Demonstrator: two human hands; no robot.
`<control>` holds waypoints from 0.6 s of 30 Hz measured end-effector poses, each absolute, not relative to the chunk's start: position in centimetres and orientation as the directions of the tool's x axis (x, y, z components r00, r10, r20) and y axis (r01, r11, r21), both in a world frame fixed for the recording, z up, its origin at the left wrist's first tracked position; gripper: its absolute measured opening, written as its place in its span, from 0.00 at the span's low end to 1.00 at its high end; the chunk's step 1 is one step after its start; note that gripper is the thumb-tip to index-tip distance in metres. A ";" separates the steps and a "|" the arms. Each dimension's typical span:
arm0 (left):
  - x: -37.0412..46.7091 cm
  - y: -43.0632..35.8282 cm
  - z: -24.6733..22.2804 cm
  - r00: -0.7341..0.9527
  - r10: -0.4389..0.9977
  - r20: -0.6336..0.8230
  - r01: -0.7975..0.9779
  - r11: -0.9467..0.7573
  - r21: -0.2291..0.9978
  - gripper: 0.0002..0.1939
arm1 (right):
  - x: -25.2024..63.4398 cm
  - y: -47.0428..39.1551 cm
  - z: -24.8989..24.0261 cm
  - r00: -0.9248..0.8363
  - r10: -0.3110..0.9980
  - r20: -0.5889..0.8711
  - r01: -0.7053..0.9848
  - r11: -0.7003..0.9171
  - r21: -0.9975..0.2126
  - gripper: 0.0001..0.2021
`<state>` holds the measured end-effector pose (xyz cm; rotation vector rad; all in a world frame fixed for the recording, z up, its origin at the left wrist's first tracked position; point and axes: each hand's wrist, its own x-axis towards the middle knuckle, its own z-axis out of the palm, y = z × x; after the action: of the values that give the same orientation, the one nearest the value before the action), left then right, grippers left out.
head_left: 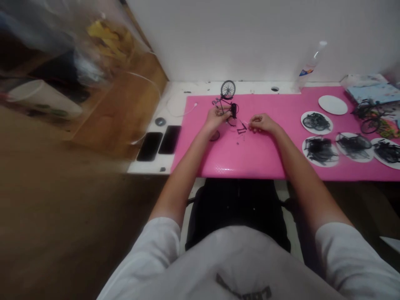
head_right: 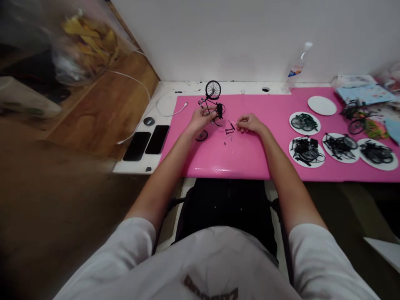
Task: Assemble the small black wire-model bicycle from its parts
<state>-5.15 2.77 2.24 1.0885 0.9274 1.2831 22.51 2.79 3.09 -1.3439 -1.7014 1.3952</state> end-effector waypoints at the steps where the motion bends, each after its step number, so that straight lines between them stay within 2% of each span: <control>1: -5.4 1.9 2.5 0.076 0.996 0.047 -0.267 -0.025 0.963 0.20 | 22.5 2.8 3.0 -0.326 0.932 -0.157 0.330 -0.043 -0.943 0.12; 5: -6.9 -2.3 3.1 0.019 1.000 0.024 -0.289 -0.017 0.957 0.22 | 22.4 2.5 2.0 -0.214 0.973 -0.083 0.287 -0.019 -0.958 0.11; 11: -9.5 -7.6 2.8 0.031 0.998 0.046 -0.309 -0.034 0.950 0.24 | 22.6 -0.5 1.4 0.083 0.995 0.051 0.252 0.028 -0.967 0.10; 13: -10.0 -9.0 2.6 0.014 0.999 0.038 -0.356 -0.030 0.934 0.24 | 22.9 -2.4 1.7 0.100 0.990 0.099 0.211 0.076 -0.974 0.10; 16: -10.0 -10.5 2.0 0.000 1.000 0.018 -0.374 -0.016 0.927 0.23 | 23.4 -5.6 2.1 0.066 0.993 0.097 0.198 0.082 -0.977 0.17; 18: -9.6 -11.2 1.6 -0.007 1.000 0.009 -0.383 -0.011 0.924 0.24 | 23.6 -7.6 2.2 0.047 0.997 0.064 0.176 0.055 -0.983 0.19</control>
<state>-9.60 -11.16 1.58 0.9199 0.9136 1.3811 23.65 -7.59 2.17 -1.3151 -1.3248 1.0379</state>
